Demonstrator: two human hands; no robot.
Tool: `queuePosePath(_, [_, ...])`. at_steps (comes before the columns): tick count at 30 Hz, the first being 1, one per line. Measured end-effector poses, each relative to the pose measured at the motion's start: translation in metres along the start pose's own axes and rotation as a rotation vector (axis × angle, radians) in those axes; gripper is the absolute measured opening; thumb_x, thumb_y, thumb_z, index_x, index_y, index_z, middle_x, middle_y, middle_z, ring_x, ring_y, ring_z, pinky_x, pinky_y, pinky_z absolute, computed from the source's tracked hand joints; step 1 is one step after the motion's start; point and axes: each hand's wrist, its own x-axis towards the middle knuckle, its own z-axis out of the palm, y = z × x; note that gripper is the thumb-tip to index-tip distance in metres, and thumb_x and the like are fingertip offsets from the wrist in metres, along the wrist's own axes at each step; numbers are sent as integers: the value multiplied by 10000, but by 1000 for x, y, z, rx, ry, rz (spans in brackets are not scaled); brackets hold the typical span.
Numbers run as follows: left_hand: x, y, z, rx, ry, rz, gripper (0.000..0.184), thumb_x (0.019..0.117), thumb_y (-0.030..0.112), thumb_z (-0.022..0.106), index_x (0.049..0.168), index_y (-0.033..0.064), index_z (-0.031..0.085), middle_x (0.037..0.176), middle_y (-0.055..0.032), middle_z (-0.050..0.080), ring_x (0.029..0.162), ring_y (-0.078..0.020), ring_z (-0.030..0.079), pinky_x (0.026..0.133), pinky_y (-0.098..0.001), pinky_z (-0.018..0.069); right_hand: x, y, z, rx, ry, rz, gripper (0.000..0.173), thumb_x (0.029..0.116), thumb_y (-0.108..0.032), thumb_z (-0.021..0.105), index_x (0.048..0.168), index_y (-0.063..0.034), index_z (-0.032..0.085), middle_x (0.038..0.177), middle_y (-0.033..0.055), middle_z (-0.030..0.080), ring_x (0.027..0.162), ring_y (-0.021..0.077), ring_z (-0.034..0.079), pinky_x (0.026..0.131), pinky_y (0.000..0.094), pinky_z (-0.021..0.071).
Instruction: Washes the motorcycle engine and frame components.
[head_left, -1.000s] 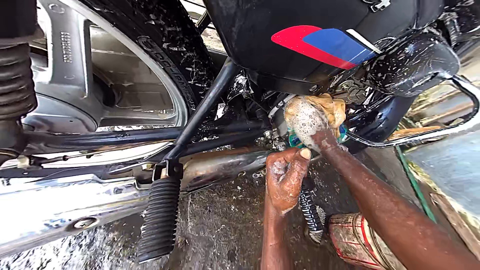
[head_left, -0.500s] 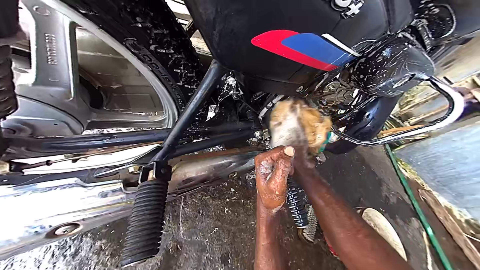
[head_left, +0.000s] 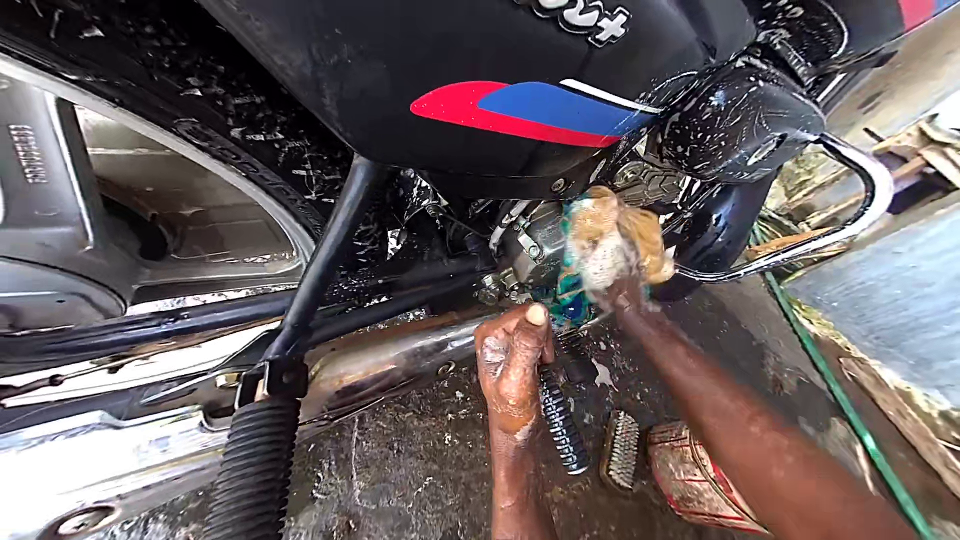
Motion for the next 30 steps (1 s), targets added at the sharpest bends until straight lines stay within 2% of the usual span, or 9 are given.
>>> queuePosePath(3, [3, -2, 7, 31, -11, 19, 423, 980, 420, 620, 618, 204, 597, 540, 124, 478, 520, 21, 493, 541, -154, 427, -14, -47, 31, 125, 175, -260, 382, 931, -185, 653, 1221, 64, 667, 1152, 239, 712, 1107, 338, 690, 980, 469, 530])
queuePosePath(4, [2, -2, 8, 30, -13, 17, 418, 977, 420, 624, 620, 204, 601, 540, 124, 477, 519, 21, 492, 537, -154, 424, -15, -48, 37, 236, 127, -338, 385, 946, -158, 644, 1249, 81, 649, 1172, 235, 707, 1117, 312, 686, 1006, 421, 521])
queuePosePath(7, [4, -1, 6, 36, -42, 8, 417, 978, 435, 617, 629, 208, 607, 547, 124, 482, 524, 15, 495, 547, -164, 430, 12, -29, 19, 172, -92, -518, 429, 974, -128, 626, 1325, 116, 590, 1253, 290, 672, 1178, 378, 672, 1053, 491, 502])
queuePosePath(9, [1, 1, 0, 44, -57, -6, 414, 981, 442, 615, 639, 209, 614, 548, 120, 482, 519, 5, 490, 547, -173, 436, 21, -15, -2, 53, -209, -466, 453, 980, -132, 615, 1366, 101, 567, 1272, 294, 662, 1191, 398, 661, 1055, 531, 486])
queuePosePath(15, [1, 4, -3, 62, -61, -5, 414, 985, 439, 610, 638, 214, 600, 546, 125, 471, 521, 6, 490, 550, -171, 435, 9, -4, -27, 9, -92, -72, 475, 980, -128, 643, 1377, 111, 536, 1314, 336, 610, 1271, 446, 584, 1097, 565, 419])
queuePosePath(20, [0, 3, 2, 43, -21, -12, 421, 986, 416, 606, 615, 214, 597, 527, 117, 460, 487, -8, 473, 525, -182, 431, 47, -9, -28, -231, -156, -178, 436, 977, -255, 644, 1309, 28, 622, 1280, 288, 640, 1212, 444, 617, 1029, 603, 471])
queuePosePath(23, [0, 3, 2, 54, -22, -16, 423, 991, 402, 593, 611, 218, 577, 526, 113, 452, 482, -14, 471, 515, -182, 427, 39, -16, -35, -250, -277, -145, 486, 1016, -158, 594, 1425, 95, 523, 1464, 338, 506, 1420, 477, 440, 1180, 584, 318])
queuePosePath(27, [2, 2, 1, 47, -5, -12, 420, 986, 402, 602, 612, 213, 596, 526, 114, 464, 487, -8, 481, 519, -177, 434, 3, -29, -30, -131, -169, -45, 515, 1025, -205, 570, 1440, 92, 497, 1375, 327, 582, 1315, 458, 556, 1111, 590, 412])
queuePosePath(30, [2, 1, 4, 52, 3, -19, 430, 984, 405, 599, 600, 212, 583, 520, 107, 464, 479, -11, 479, 508, -175, 429, 19, -54, -20, -96, -130, 61, 523, 1045, -350, 527, 1457, -28, 508, 1306, 241, 646, 1222, 383, 634, 1035, 571, 493])
